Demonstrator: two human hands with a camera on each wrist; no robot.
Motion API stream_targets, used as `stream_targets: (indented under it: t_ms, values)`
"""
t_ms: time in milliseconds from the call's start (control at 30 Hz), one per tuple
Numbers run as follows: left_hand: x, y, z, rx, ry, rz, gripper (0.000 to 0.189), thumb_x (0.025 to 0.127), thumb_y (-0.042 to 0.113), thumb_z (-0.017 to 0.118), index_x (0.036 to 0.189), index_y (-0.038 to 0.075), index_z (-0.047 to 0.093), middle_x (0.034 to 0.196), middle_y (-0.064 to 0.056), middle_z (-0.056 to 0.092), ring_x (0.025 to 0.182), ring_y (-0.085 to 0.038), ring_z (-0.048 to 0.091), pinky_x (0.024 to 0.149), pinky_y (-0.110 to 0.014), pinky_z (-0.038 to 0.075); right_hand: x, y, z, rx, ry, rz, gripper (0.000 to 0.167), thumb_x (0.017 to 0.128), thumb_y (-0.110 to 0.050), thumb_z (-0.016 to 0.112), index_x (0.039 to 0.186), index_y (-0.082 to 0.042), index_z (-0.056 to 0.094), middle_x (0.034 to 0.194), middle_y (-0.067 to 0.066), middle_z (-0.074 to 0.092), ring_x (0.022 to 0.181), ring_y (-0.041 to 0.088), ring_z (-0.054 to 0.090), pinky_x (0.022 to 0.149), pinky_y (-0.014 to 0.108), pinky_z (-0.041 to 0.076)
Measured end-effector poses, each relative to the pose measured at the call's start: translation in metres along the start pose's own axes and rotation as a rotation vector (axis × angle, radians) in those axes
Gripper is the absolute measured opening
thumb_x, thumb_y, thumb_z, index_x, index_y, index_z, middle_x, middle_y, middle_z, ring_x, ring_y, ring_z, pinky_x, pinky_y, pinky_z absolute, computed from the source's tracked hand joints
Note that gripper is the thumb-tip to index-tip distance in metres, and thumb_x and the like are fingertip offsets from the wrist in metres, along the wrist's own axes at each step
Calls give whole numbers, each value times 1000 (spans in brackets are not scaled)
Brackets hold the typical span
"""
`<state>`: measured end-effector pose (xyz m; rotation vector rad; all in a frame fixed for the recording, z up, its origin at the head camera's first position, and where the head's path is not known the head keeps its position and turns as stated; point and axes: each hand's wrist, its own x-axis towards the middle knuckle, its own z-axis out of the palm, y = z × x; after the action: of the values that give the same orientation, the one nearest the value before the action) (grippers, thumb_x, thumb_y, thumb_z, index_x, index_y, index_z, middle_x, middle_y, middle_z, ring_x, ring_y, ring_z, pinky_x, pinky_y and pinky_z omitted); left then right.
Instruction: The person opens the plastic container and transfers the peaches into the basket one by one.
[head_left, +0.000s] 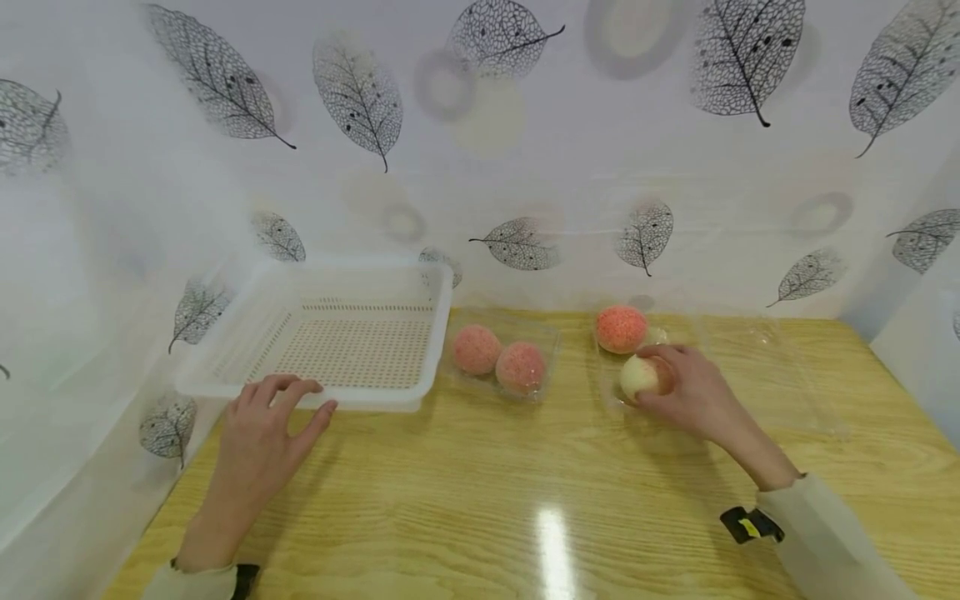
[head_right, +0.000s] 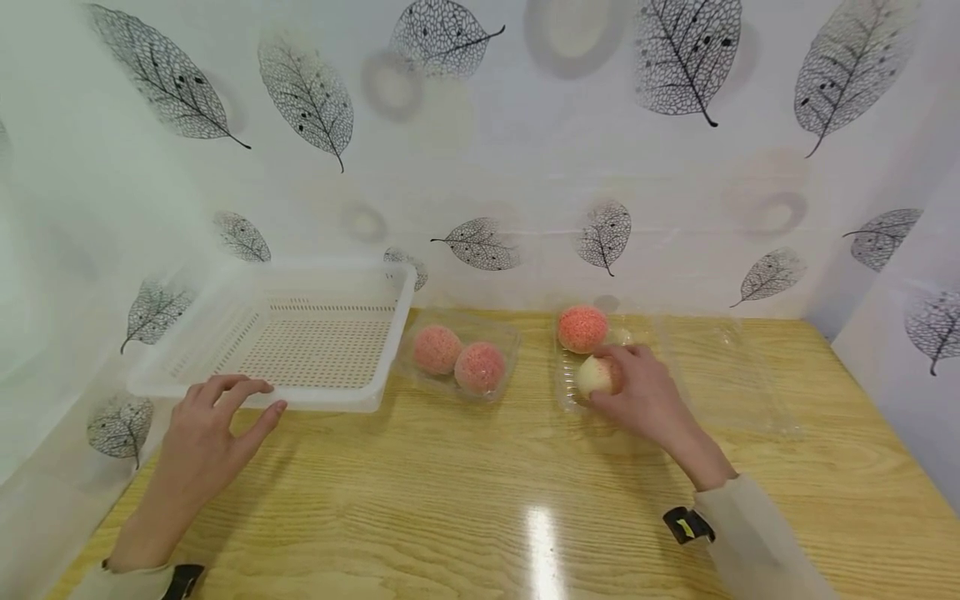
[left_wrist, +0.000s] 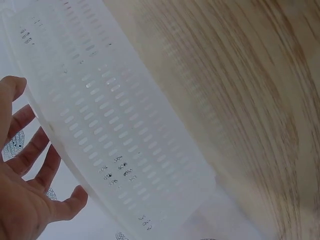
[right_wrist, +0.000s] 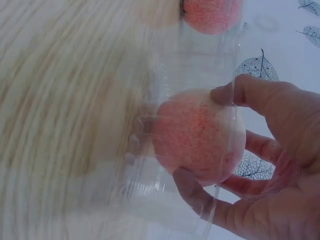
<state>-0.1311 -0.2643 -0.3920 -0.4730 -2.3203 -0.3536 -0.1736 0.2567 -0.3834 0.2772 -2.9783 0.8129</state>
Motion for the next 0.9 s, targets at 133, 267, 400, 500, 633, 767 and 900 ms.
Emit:
stream_targets:
  t_ms: [133, 267, 400, 500, 633, 767, 900]
  values:
    - [-1, -2, 1, -5, 10, 10, 33, 93, 40, 73, 102, 9, 73, 99, -19, 69, 85, -44, 62, 67, -58, 49, 1, 3, -2, -12, 3, 3, 60, 81, -23, 84, 132, -3, 61, 134, 38, 50, 113, 59, 55, 85, 71, 50]
    - [-1, -3, 1, -8, 17, 9, 30, 90, 37, 76, 101, 9, 74, 99, -19, 69, 84, -43, 63, 67, -58, 49, 4, 5, -1, -33, 12, -26, 61, 78, -23, 86, 131, -1, 63, 129, 40, 51, 111, 61, 55, 85, 73, 49]
    - [-1, -1, 2, -15, 10, -8, 27, 83, 28, 82, 101, 9, 74, 99, -19, 69, 86, -43, 63, 68, -59, 49, 6, 5, -1, -40, 13, -41, 66, 77, -23, 88, 132, 1, 62, 124, 41, 52, 107, 59, 57, 83, 71, 50]
    - [-1, 0, 2, -23, -1, -25, 28, 78, 22, 84, 101, 8, 74, 100, -20, 69, 88, -44, 62, 70, -59, 48, 8, 5, 0, -41, 4, -41, 69, 76, -24, 89, 134, 2, 61, 124, 40, 52, 106, 57, 58, 83, 69, 51]
    - [-1, 1, 1, -29, -6, -40, 30, 76, 19, 86, 101, 8, 74, 101, -20, 69, 90, -44, 62, 72, -60, 48, 9, 7, -1, -43, -17, -39, 72, 77, -27, 89, 135, 2, 59, 126, 41, 52, 107, 57, 58, 82, 68, 52]
    - [-1, 1, 0, -30, -4, -38, 29, 77, 19, 85, 101, 8, 74, 101, -20, 69, 90, -45, 61, 72, -60, 47, 10, 9, -1, -42, -32, -32, 72, 79, -28, 88, 137, 2, 58, 128, 42, 53, 111, 59, 57, 84, 69, 51]
    - [0, 1, 1, -28, -3, -33, 28, 78, 20, 84, 101, 9, 73, 102, -20, 69, 91, -45, 61, 72, -60, 47, 10, 9, -2, -37, -25, -30, 70, 80, -29, 87, 137, 2, 59, 129, 40, 55, 114, 57, 56, 85, 69, 51]
